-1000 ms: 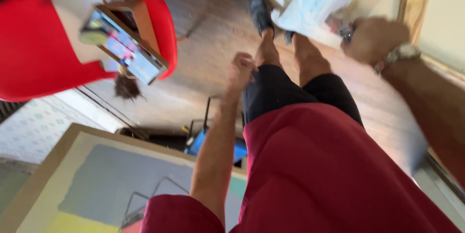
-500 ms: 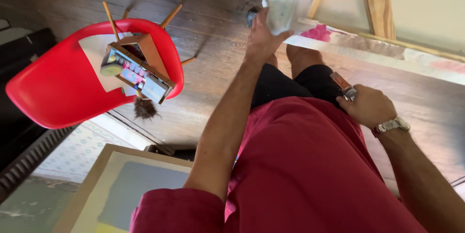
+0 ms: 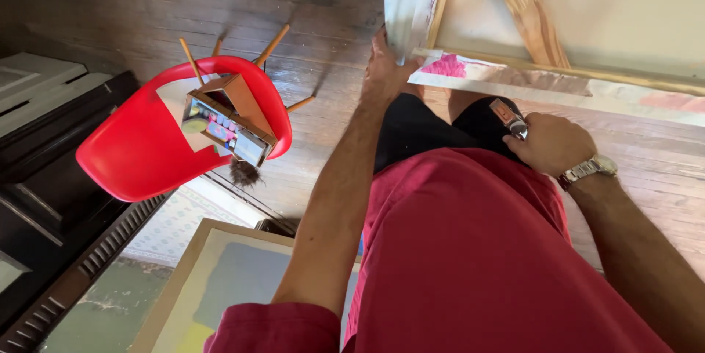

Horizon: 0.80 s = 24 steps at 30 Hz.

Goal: Stretching canvas fabric over a wooden frame and securing it with a staple gun

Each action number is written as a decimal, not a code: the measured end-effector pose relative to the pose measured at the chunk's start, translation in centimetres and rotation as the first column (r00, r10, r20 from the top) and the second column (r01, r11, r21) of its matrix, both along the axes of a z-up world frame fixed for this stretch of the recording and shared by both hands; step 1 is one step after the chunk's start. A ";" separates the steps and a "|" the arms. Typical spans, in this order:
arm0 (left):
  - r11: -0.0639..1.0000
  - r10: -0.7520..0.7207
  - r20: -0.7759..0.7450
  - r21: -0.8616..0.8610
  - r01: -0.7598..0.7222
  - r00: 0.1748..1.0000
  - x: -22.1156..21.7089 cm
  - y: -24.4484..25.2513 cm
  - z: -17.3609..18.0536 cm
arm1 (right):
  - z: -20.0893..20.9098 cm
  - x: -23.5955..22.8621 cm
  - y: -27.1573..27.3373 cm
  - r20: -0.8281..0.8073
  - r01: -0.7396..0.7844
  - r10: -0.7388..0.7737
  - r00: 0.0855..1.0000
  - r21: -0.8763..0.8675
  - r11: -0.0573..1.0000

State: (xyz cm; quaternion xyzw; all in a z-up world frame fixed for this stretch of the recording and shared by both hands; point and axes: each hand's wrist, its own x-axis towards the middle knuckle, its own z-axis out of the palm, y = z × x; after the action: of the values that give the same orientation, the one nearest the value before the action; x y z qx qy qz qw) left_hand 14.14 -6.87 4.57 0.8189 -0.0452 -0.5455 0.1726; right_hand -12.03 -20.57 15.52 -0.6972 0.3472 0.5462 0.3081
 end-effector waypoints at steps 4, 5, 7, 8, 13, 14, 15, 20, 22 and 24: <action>0.990 -0.069 0.073 -0.116 0.077 0.995 -1.0 0.4 -0.2 | -2.0 -2.1 0.2 0.081 0.021 -0.019 0.997 -0.027 0.999; 0.990 -0.084 0.071 -0.111 0.092 0.994 -1.5 0.6 -0.9 | -1.9 -1.8 0.4 0.079 0.036 -0.034 0.996 -0.023 0.999; 0.989 -0.139 0.124 -0.037 0.145 0.982 -2.1 1.0 -2.0 | -1.3 -1.0 0.8 -0.021 0.113 -0.114 0.993 -0.020 0.993; 0.986 -0.157 0.125 -0.036 0.163 0.980 -2.4 1.6 -2.3 | -1.3 -1.1 1.4 -0.019 0.132 -0.132 0.991 -0.019 0.991; 0.984 -0.153 -0.051 -0.106 0.147 0.987 -0.5 0.3 2.1 | -1.3 -0.8 5.7 -0.006 0.254 -0.255 0.967 -0.057 0.965; 0.980 -0.168 -0.060 -0.114 0.161 0.984 -0.4 0.5 1.2 | -1.0 -0.2 6.4 -0.014 0.269 -0.270 0.963 -0.067 0.961; 0.969 -0.180 -0.020 -0.176 0.174 0.983 -0.4 1.2 0.4 | -0.7 0.5 7.2 -0.009 0.326 -0.327 0.945 -0.051 0.944; 0.973 0.037 0.091 -0.231 -0.015 0.995 -3.1 0.9 0.0 | -1.6 1.9 12.0 0.028 0.419 -0.418 0.908 -0.059 0.906; 0.963 -0.240 0.202 -0.076 0.260 0.949 -4.3 1.6 -1.4 | -1.8 2.6 13.3 0.115 0.483 -0.475 0.873 -0.065 0.873; 0.974 -0.147 0.054 -0.166 0.154 0.988 -1.5 1.3 0.4 | -0.5 4.6 13.0 0.122 0.547 -0.537 0.835 -0.064 0.835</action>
State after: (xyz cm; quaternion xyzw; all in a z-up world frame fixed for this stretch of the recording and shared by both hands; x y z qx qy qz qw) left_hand 12.68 -5.61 4.95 0.8067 -0.1569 -0.5339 0.1987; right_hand -7.44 -7.52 15.03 -0.6104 0.5407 0.3840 0.4331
